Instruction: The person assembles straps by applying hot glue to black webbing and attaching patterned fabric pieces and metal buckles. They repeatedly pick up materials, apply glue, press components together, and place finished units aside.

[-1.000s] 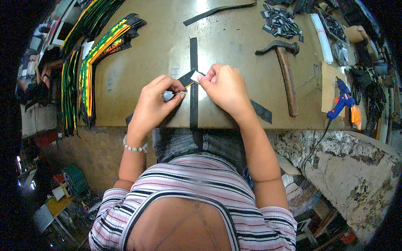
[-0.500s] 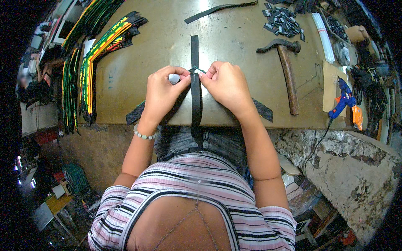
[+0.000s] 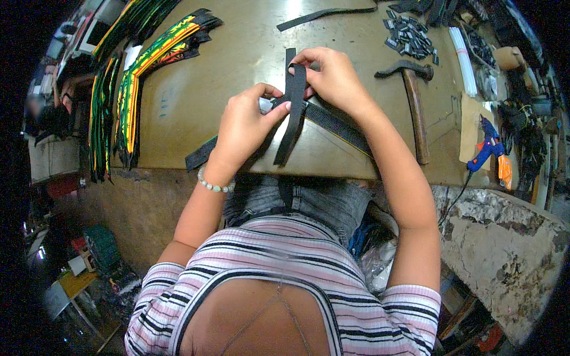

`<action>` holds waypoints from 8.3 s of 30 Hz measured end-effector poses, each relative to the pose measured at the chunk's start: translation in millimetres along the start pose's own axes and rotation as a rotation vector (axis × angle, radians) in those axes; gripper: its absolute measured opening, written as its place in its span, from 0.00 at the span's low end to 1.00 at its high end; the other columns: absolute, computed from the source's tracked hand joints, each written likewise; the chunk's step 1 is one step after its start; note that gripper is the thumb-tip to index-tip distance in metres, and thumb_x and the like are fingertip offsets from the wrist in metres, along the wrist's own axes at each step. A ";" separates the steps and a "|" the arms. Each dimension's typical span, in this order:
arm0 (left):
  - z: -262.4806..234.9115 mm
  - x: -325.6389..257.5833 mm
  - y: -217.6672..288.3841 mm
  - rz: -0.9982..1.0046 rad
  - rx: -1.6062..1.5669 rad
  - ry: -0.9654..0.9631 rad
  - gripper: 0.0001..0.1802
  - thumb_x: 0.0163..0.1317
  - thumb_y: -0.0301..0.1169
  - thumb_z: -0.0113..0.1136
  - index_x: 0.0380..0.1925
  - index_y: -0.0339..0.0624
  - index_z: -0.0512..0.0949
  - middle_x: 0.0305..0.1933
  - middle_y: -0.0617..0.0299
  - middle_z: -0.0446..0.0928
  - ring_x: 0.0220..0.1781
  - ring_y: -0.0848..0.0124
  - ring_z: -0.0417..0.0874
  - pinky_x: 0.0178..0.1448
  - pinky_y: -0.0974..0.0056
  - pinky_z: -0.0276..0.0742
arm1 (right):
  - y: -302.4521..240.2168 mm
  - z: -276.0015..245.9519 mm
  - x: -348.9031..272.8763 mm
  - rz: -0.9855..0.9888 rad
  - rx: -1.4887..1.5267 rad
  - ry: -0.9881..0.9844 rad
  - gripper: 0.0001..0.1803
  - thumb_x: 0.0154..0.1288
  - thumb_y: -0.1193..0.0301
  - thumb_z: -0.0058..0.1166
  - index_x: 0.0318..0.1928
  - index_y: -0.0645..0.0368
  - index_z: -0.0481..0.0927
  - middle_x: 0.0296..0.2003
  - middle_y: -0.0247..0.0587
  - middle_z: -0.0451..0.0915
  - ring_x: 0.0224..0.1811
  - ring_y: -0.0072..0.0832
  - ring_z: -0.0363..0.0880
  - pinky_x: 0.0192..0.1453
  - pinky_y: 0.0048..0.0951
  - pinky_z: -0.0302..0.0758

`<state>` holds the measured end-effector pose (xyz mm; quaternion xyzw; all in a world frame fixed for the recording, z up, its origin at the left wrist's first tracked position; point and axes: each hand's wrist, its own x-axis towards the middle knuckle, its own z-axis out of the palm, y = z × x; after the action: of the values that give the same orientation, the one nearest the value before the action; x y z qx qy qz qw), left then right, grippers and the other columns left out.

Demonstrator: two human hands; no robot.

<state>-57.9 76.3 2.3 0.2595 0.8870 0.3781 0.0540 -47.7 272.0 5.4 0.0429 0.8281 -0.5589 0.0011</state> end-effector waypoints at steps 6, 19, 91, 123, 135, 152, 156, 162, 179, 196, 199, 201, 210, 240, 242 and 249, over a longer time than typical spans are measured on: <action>5.1 -9.8 -1.0 0.103 0.108 0.014 0.16 0.63 0.40 0.64 0.48 0.47 0.81 0.36 0.53 0.80 0.32 0.53 0.83 0.39 0.53 0.79 | 12.9 -4.5 15.1 0.160 -0.083 -0.134 0.08 0.66 0.77 0.58 0.44 0.68 0.82 0.29 0.36 0.81 0.25 0.20 0.80 0.26 0.22 0.79; -4.7 -32.5 -5.4 0.257 0.252 0.077 0.13 0.68 0.38 0.57 0.51 0.54 0.82 0.30 0.60 0.75 0.29 0.60 0.81 0.30 0.57 0.77 | 52.9 -72.7 -101.2 0.130 -1.203 0.912 0.31 0.71 0.51 0.52 0.61 0.65 0.74 0.61 0.61 0.72 0.63 0.54 0.71 0.68 0.47 0.65; -5.9 -77.0 -39.0 -0.300 -1.699 -0.899 0.14 0.76 0.34 0.51 0.52 0.34 0.72 0.25 0.69 0.64 0.24 0.81 0.61 0.26 0.75 0.58 | -23.1 -284.9 124.5 -0.099 -0.717 1.034 0.20 0.67 0.65 0.59 0.56 0.62 0.80 0.41 0.49 0.86 0.38 0.33 0.85 0.43 0.33 0.80; -37.8 -38.0 -14.3 0.064 0.159 0.063 0.10 0.66 0.35 0.63 0.38 0.39 0.84 0.33 0.56 0.81 0.29 0.61 0.83 0.36 0.59 0.78 | -22.6 12.4 -15.4 -0.745 -0.715 -0.051 0.09 0.60 0.69 0.60 0.41 0.53 0.82 0.41 0.36 0.79 0.54 0.39 0.71 0.55 0.40 0.69; -43.7 -58.8 0.8 -0.301 -0.442 -0.241 0.10 0.65 0.33 0.66 0.32 0.35 0.82 0.26 0.64 0.77 0.28 0.83 0.72 0.33 0.72 0.70 | -0.8 21.6 -29.9 0.339 0.941 -0.501 0.14 0.69 0.67 0.61 0.51 0.60 0.81 0.29 0.21 0.76 0.21 0.05 0.63 0.15 0.07 0.57; -24.4 -75.2 -13.3 0.159 0.041 -0.012 0.08 0.58 0.33 0.70 0.38 0.49 0.86 0.31 0.62 0.76 0.27 0.64 0.79 0.31 0.61 0.75 | 54.2 -14.7 160.0 -0.343 -0.193 0.254 0.16 0.62 0.65 0.66 0.29 0.68 0.82 0.19 0.31 0.77 0.23 0.18 0.71 0.28 0.28 0.69; -21.8 -79.4 -17.9 0.196 0.054 -0.001 0.11 0.56 0.34 0.71 0.41 0.49 0.87 0.32 0.63 0.76 0.28 0.66 0.79 0.31 0.63 0.75 | 10.5 -9.9 121.3 -0.177 -0.131 0.263 0.25 0.65 0.61 0.65 0.54 0.68 0.78 0.31 0.37 0.80 0.31 0.21 0.75 0.34 0.26 0.74; -35.9 -76.1 -31.4 0.357 -0.052 -0.118 0.15 0.53 0.35 0.73 0.41 0.48 0.85 0.35 0.65 0.75 0.28 0.68 0.79 0.31 0.64 0.76 | -4.5 -39.0 -90.9 -0.222 -0.272 0.970 0.25 0.66 0.67 0.64 0.58 0.68 0.75 0.48 0.45 0.81 0.46 0.27 0.81 0.53 0.27 0.77; -35.4 -77.0 -40.1 0.403 -0.084 -0.126 0.17 0.47 0.31 0.77 0.40 0.50 0.86 0.34 0.65 0.77 0.30 0.68 0.80 0.33 0.65 0.77 | -0.9 -92.0 -119.3 -0.120 -0.157 0.603 0.22 0.69 0.64 0.61 0.58 0.58 0.72 0.35 0.42 0.85 0.24 0.14 0.73 0.26 0.16 0.69; -35.8 -76.5 -43.3 0.393 -0.091 -0.164 0.14 0.50 0.33 0.73 0.37 0.50 0.83 0.36 0.66 0.75 0.32 0.67 0.81 0.33 0.64 0.79 | -11.1 -29.6 -44.4 -0.245 -0.478 0.101 0.28 0.63 0.61 0.67 0.57 0.59 0.69 0.39 0.46 0.84 0.40 0.36 0.86 0.46 0.32 0.79; -34.8 -77.9 -43.4 0.385 -0.105 -0.150 0.16 0.48 0.32 0.75 0.39 0.49 0.84 0.34 0.65 0.76 0.32 0.66 0.80 0.35 0.64 0.77 | -10.7 -36.8 -29.0 -0.268 -0.522 0.097 0.27 0.65 0.61 0.65 0.57 0.59 0.69 0.37 0.48 0.85 0.38 0.38 0.86 0.43 0.33 0.80; -34.8 -78.0 -42.6 0.389 -0.102 -0.147 0.16 0.48 0.32 0.75 0.39 0.49 0.84 0.34 0.65 0.76 0.32 0.66 0.80 0.35 0.63 0.78 | -10.5 -40.3 -23.1 -0.297 -0.543 0.095 0.27 0.65 0.62 0.65 0.57 0.60 0.69 0.37 0.50 0.85 0.36 0.41 0.86 0.42 0.34 0.80; -41.2 -74.8 -35.6 0.367 -0.177 -0.134 0.18 0.50 0.33 0.76 0.42 0.49 0.85 0.35 0.64 0.76 0.33 0.63 0.81 0.38 0.62 0.79 | -17.3 -69.7 -87.4 -0.497 -0.813 0.584 0.24 0.64 0.69 0.65 0.58 0.59 0.73 0.49 0.48 0.81 0.45 0.39 0.82 0.53 0.36 0.77; -148.4 -7.4 48.7 0.640 -0.002 0.472 0.12 0.58 0.30 0.71 0.42 0.41 0.87 0.32 0.61 0.87 0.29 0.78 0.75 0.36 0.71 0.68 | -143.3 13.4 -43.0 -1.027 -0.842 1.021 0.20 0.71 0.66 0.56 0.56 0.68 0.78 0.45 0.45 0.82 0.44 0.29 0.81 0.49 0.26 0.77; -128.7 -4.6 49.6 0.499 -0.120 0.349 0.11 0.59 0.32 0.72 0.40 0.40 0.87 0.34 0.61 0.86 0.34 0.76 0.80 0.40 0.70 0.73 | -125.9 20.0 -46.5 -0.861 -0.587 0.794 0.20 0.73 0.66 0.54 0.58 0.67 0.78 0.45 0.42 0.81 0.41 0.23 0.80 0.46 0.22 0.77; -43.3 19.5 -15.1 -0.008 -0.033 0.005 0.18 0.58 0.47 0.66 0.35 0.45 0.88 0.30 0.41 0.81 0.37 0.50 0.83 0.44 0.52 0.78 | -30.9 47.6 -35.6 0.060 -0.028 0.357 0.16 0.67 0.68 0.64 0.50 0.64 0.84 0.36 0.33 0.85 0.35 0.17 0.80 0.42 0.20 0.77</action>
<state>-93.6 49.5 24.4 0.2541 0.8818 0.3932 0.0578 -16.6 214.0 17.8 0.1659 0.8212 -0.5305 -0.1288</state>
